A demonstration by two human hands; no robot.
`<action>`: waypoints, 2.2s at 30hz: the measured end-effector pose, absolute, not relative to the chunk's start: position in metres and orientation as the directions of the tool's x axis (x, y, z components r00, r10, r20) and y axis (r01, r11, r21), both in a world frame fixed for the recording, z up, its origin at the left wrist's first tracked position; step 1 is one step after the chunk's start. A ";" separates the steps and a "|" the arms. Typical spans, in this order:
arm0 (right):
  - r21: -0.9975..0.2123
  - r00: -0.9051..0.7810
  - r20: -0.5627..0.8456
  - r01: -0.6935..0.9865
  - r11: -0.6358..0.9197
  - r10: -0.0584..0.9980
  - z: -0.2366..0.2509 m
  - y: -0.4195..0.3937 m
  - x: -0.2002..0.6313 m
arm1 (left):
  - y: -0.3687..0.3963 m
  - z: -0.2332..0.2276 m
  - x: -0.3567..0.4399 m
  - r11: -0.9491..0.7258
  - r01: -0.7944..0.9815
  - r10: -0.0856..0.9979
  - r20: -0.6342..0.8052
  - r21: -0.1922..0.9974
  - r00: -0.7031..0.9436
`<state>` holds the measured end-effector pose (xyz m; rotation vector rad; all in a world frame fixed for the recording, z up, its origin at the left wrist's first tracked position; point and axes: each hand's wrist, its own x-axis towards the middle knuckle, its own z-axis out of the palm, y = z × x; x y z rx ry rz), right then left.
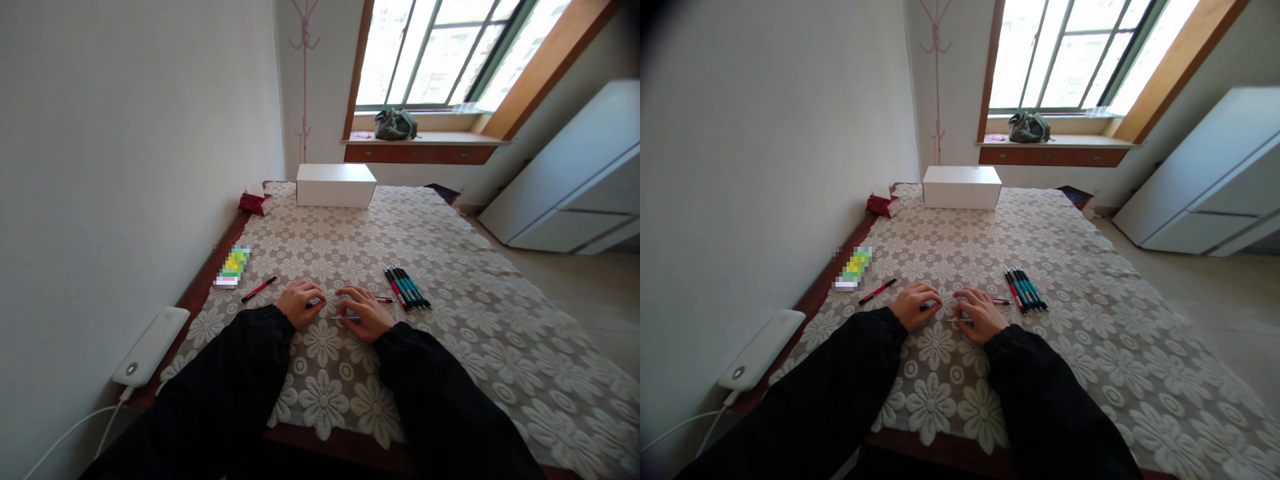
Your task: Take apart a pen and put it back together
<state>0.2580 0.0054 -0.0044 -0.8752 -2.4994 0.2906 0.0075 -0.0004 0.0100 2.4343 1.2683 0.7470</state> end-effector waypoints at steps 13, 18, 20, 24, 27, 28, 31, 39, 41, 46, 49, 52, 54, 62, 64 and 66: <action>-0.355 -0.669 0.380 0.532 0.769 0.639 -0.004 0.004 0.257 | -0.006 0.016 0.005 -0.454 0.754 0.890 0.201 0.475 0.410; -0.348 -0.670 0.384 0.532 0.772 0.635 -0.008 0.006 0.257 | -0.010 0.022 -0.003 -0.431 0.802 0.902 0.161 0.414 0.401; -0.349 -0.671 0.385 0.529 0.773 0.633 -0.010 0.008 0.257 | -0.009 0.023 -0.005 -0.420 0.819 0.907 0.146 0.392 0.396; -0.359 -0.656 0.395 0.534 0.765 0.643 -0.012 0.008 0.257 | -0.006 0.023 -0.007 -0.437 0.826 0.898 0.129 0.357 0.420; -0.361 -0.642 0.401 0.545 0.757 0.654 -0.010 0.008 0.257 | -0.006 0.023 -0.008 -0.459 0.818 0.888 0.135 0.347 0.440; -0.360 -0.637 0.402 0.551 0.753 0.658 -0.010 0.007 0.257 | -0.006 0.023 -0.008 -0.462 0.815 0.886 0.140 0.351 0.442; -0.345 -0.617 0.410 0.577 0.740 0.672 -0.011 0.008 0.257 | -0.005 0.023 -0.010 -0.475 0.805 0.879 0.156 0.357 0.450; -0.314 -0.583 0.440 0.613 0.725 0.683 -0.014 0.011 0.258 | -0.001 0.019 -0.016 -0.464 0.824 0.886 0.168 0.325 0.433; -0.312 -0.585 0.434 0.615 0.724 0.685 -0.014 0.010 0.258 | -0.001 0.018 -0.015 -0.469 0.819 0.883 0.170 0.332 0.437; -0.317 -0.600 0.426 0.602 0.733 0.677 -0.014 0.010 0.258 | -0.001 0.016 -0.014 -0.487 0.794 0.873 0.178 0.365 0.454; -0.312 -0.602 0.435 0.597 0.740 0.669 -0.015 0.011 0.258 | -0.001 0.013 -0.013 -0.508 0.772 0.861 0.187 0.382 0.474; -0.303 -0.608 0.440 0.593 0.746 0.661 -0.017 0.012 0.258 | -0.002 0.011 -0.010 -0.519 0.764 0.854 0.187 0.383 0.486; -0.298 -0.609 0.440 0.595 0.746 0.661 -0.017 0.012 0.257 | -0.003 0.009 -0.006 -0.524 0.762 0.850 0.189 0.380 0.491; -0.244 -0.611 0.490 0.589 0.771 0.622 -0.012 0.010 0.252 | -0.003 0.011 0.010 -0.498 0.772 0.866 0.189 0.394 0.462; -0.229 -0.599 0.509 0.598 0.768 0.619 -0.010 0.008 0.251 | -0.004 0.012 0.011 -0.511 0.762 0.859 0.207 0.398 0.468; -0.222 -0.581 0.518 0.618 0.754 0.628 -0.007 0.007 0.250 | -0.006 0.013 0.011 -0.523 0.749 0.852 0.232 0.407 0.469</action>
